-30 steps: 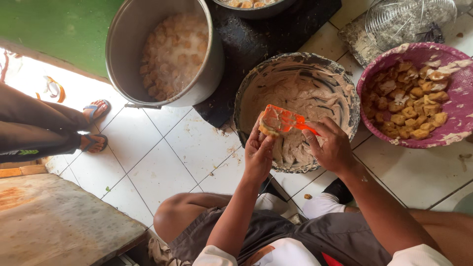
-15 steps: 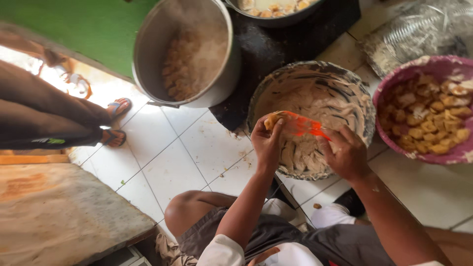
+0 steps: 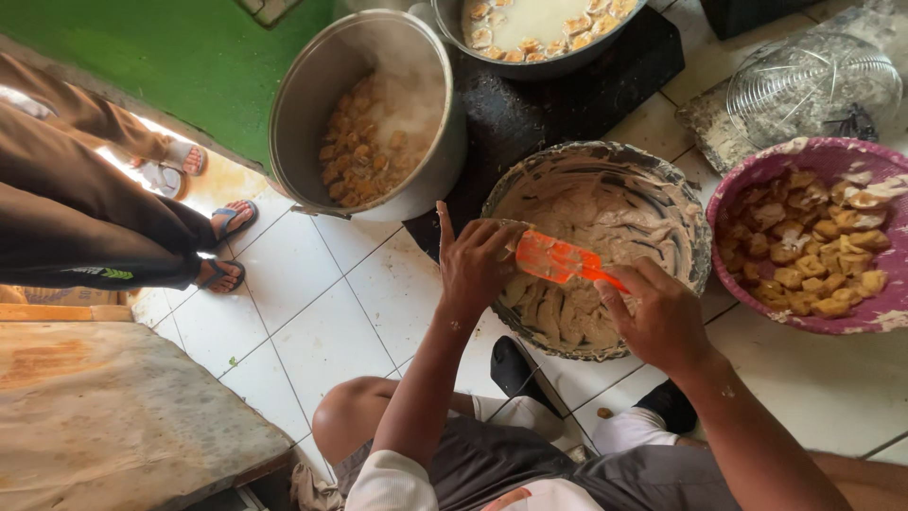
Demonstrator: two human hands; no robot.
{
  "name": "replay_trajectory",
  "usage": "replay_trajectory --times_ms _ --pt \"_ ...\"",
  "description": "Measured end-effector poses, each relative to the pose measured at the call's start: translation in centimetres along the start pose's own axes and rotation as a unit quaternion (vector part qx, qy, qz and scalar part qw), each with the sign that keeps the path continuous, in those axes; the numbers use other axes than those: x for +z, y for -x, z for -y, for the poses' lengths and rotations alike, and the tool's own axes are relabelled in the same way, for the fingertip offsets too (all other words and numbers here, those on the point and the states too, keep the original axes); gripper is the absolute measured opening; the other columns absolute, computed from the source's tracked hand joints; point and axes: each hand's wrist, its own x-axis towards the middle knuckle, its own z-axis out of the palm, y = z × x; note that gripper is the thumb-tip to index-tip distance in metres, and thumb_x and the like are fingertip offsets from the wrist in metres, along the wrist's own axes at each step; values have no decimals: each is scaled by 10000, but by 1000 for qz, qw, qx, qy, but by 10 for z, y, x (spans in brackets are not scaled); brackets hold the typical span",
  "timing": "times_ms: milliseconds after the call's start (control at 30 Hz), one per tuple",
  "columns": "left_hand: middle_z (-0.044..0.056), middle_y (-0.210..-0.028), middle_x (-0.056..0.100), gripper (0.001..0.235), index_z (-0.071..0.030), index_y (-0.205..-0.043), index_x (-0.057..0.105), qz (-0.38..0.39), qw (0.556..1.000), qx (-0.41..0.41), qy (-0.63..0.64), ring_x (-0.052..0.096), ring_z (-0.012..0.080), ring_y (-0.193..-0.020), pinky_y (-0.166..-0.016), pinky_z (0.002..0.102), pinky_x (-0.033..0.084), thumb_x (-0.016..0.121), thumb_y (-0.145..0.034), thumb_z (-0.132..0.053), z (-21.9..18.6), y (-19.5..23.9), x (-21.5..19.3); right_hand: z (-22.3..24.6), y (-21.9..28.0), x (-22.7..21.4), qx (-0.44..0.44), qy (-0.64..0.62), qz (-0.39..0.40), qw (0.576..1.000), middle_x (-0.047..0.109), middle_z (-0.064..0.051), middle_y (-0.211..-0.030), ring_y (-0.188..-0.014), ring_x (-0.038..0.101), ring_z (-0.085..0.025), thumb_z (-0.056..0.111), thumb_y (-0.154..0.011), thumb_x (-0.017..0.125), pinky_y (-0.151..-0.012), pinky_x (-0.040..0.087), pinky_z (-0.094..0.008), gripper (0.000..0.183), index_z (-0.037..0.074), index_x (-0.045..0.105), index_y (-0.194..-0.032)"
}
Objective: The person scoops a thick brown paste from a large bowl using an orange spatula and spreads it onto small yellow food pieces held in their left hand. They then place the coated pieces into a pink basket. The process is repeated continuously while pots of boiling liquid are visible nearby.
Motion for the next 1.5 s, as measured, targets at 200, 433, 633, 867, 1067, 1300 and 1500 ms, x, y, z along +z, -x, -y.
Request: replay_trajectory --times_ms 200,433,633,867,1067,1300,1500 --pt "-20 -1037 776 336 -183 -1054 769 -42 981 -71 177 744 179 -991 -1270 647 169 901 -744 -179 -6 10 2 -27 5 7 78 -186 11 979 715 -72 -983 -868 685 -162 284 -1000 633 -760 525 -306 307 5 722 -1090" --pt "40 -1155 770 296 -77 -1137 745 -125 895 -146 402 703 154 -1120 -1191 396 415 856 -880 -174 -24 15 35 -56 5 41 210 -248 138 936 554 -20 -688 -617 439 -122 307 -1024 573 -560 376 -296 346 26 772 -1067" --pt "50 -1176 737 323 -48 -1188 717 -143 846 -220 463 679 107 -1107 -998 289 544 823 -902 -156 -37 18 54 -74 4 60 270 -424 138 854 430 20 -715 -598 341 -89 322 -1073 519 -518 279 -261 402 -17 731 -1117" --pt "40 -1141 728 269 -35 -1188 700 -133 808 -255 515 658 106 -1070 -978 285 538 789 -958 -141 -37 13 64 -100 10 74 318 -381 164 853 399 -2 -707 -575 332 -118 327 -1061 502 -507 276 -290 422 -19 729 -1144" --pt "19 -1176 716 300 -45 -1231 671 -125 777 -264 559 654 86 -1103 -1010 273 531 768 -958 -120 -36 4 63 -130 7 101 347 -441 161 812 377 -5 -706 -561 297 -113 332 -1078 501 -505 274 -295 421 -34 693 -1162" --pt "15 -1186 702 284 -43 -1214 672 -157 769 -254 565 645 92 -1112 -1018 277 533 769 -952 -95 -23 4 74 -161 -5 132 361 -401 212 815 383 -5 -645 -514 313 -129 384 -1052 493 -477 277 -319 471 -15 716 -1166" --pt "19 -1128 713 230 -38 -1156 686 -162 739 -285 588 663 99 -1059 -961 296 556 725 -929 -45 -6 5 112 -133 8 108 252 -337 162 893 421 27 -619 -531 371 -85 322 -1009 554 -484 315 -270 399 -9 764 -1085"
